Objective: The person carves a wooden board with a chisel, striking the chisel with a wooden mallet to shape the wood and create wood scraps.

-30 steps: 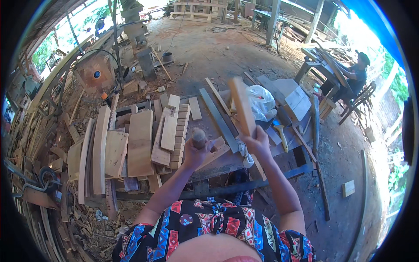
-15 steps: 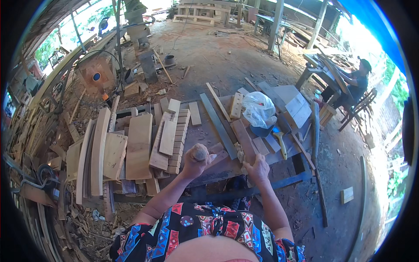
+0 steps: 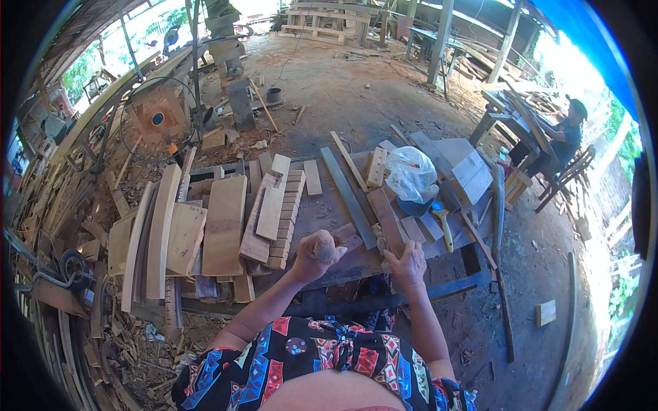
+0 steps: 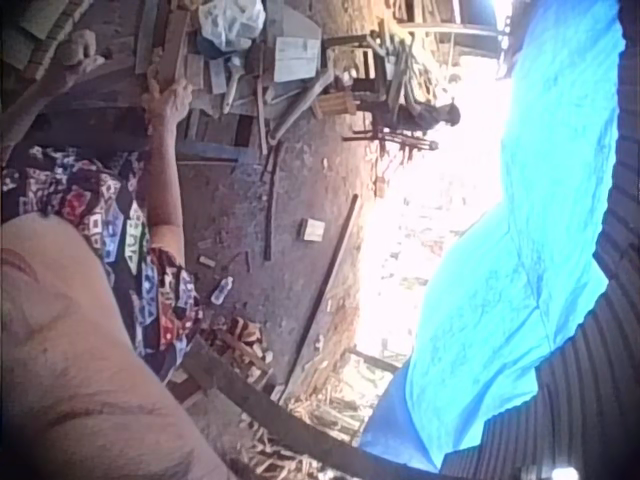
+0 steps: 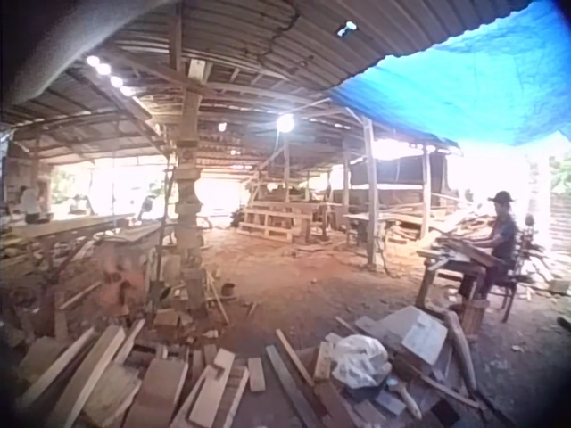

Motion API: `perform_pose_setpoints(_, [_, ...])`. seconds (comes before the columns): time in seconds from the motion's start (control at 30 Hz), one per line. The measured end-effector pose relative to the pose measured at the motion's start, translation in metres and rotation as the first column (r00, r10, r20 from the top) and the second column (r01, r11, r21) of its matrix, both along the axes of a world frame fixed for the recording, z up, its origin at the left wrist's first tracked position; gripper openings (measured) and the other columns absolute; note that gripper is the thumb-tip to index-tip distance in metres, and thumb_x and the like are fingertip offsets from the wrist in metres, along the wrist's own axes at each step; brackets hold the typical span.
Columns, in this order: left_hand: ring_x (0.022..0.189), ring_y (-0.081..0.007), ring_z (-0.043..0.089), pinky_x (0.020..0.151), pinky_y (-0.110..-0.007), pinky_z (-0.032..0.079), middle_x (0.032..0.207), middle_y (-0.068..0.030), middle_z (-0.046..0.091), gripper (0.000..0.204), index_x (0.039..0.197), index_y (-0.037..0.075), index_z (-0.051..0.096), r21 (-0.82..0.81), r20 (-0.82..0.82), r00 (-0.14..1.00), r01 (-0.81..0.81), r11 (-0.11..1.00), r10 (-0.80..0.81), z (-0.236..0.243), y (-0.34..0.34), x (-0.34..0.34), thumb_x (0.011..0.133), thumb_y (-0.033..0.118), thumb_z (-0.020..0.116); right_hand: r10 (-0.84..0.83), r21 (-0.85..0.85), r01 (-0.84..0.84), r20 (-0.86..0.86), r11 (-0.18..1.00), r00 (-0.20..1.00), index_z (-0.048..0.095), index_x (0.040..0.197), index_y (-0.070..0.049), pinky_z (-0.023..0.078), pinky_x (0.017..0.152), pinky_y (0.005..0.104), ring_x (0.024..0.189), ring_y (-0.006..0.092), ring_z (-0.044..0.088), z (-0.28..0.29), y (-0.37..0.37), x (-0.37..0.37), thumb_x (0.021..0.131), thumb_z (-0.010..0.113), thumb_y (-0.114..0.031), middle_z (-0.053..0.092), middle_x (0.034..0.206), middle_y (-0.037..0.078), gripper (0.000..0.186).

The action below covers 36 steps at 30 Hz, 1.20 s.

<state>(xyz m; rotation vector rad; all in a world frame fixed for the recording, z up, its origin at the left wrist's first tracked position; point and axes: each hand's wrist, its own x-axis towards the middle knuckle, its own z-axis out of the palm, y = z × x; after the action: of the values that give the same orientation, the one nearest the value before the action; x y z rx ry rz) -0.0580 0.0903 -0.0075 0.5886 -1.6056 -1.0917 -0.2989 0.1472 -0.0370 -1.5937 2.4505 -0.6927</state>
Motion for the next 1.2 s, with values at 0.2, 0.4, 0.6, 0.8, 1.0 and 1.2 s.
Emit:
perform_pose_setpoints(0.2, [0.060, -0.0064, 0.045, 0.055, -0.025, 0.040, 0.067, 0.0008, 0.051, 0.024, 0.070, 0.006, 0.051, 0.093, -0.063, 0.998, 0.034, 0.995, -0.028, -0.001, 0.002, -0.001, 0.074, -0.001, 0.074, 0.046, -0.281, -0.089, -0.157, 0.955, 0.987, 0.052, 0.115, -0.001, 0.045, 0.085, 0.0451, 0.100, 0.0357, 0.053, 0.015, 0.012, 0.005, 0.067, 0.078, -0.037, 0.052, 0.109, 0.017, 0.066])
perform_pose_setpoints(0.4, [0.060, -0.0114, 0.052, 0.058, -0.026, 0.043, 0.068, -0.0021, 0.055, 0.019, 0.075, 0.006, 0.055, 0.001, 0.157, 0.988, -0.002, 1.000, 0.002, -0.001, 0.006, -0.016, 0.071, 0.006, 0.075, 0.727, -0.596, -0.474, 0.301, 0.648, 0.617, 0.051, 0.118, -0.002, 0.044, 0.091, 0.0415, 0.110, 0.0337, 0.052, 0.108, 0.033, 0.070, 0.064, 0.082, -0.023, 0.053, 0.115, 0.017, 0.066])
perform_pose_setpoints(0.6, [0.092, -0.0256, 0.059, 0.081, -0.038, 0.046, 0.094, -0.0125, 0.061, 0.037, 0.096, 0.006, 0.060, -0.186, 0.293, 0.956, 0.040, 0.982, 0.017, -0.016, 0.005, -0.005, 0.064, 0.013, 0.076, 0.781, -0.708, -0.478, 0.166, 0.519, 0.602, 0.057, 0.107, -0.003, 0.048, 0.080, 0.0338, 0.091, 0.0263, 0.061, 0.093, 0.018, 0.087, 0.071, 0.078, -0.014, 0.061, 0.098, 0.012, 0.042])
perform_pose_setpoints(0.8, [0.122, -0.0351, 0.040, 0.107, -0.047, 0.027, 0.123, -0.0194, 0.048, 0.068, 0.128, 0.003, 0.047, -0.418, 0.868, 0.286, -0.021, 0.908, 0.407, -0.032, 0.024, 0.045, 0.070, 0.029, 0.072, 0.791, -0.729, -0.475, 0.148, 0.492, 0.593, 0.059, 0.096, -0.004, 0.050, 0.075, 0.0337, 0.086, 0.0256, 0.063, 0.087, 0.017, 0.087, 0.071, 0.076, -0.007, 0.064, 0.092, 0.011, 0.030])
perform_pose_setpoints(1.0, [0.124, -0.0366, 0.041, 0.107, -0.049, 0.026, 0.131, -0.0237, 0.045, 0.061, 0.131, 0.003, 0.045, -0.444, 0.858, 0.314, 0.052, 0.894, 0.407, -0.047, 0.022, 0.052, 0.078, 0.025, 0.063, 0.810, -0.698, -0.485, 0.239, 0.527, 0.535, 0.060, 0.099, -0.004, 0.049, 0.080, 0.0317, 0.092, 0.0239, 0.063, 0.088, 0.025, 0.083, 0.070, 0.077, -0.006, 0.064, 0.096, 0.011, 0.034])
perform_pose_setpoints(1.2, [0.118, -0.0385, 0.048, 0.101, -0.045, 0.036, 0.127, -0.0261, 0.049, 0.050, 0.123, 0.003, 0.055, -0.457, 0.815, 0.407, 0.012, 0.889, 0.413, -0.047, 0.020, 0.051, 0.077, 0.021, 0.065, 0.658, -0.614, -0.245, 0.656, 0.750, 0.371, 0.061, 0.100, -0.002, 0.045, 0.090, 0.0294, 0.101, 0.0158, 0.059, 0.059, 0.047, 0.059, 0.071, 0.077, -0.005, 0.063, 0.107, 0.009, 0.033])
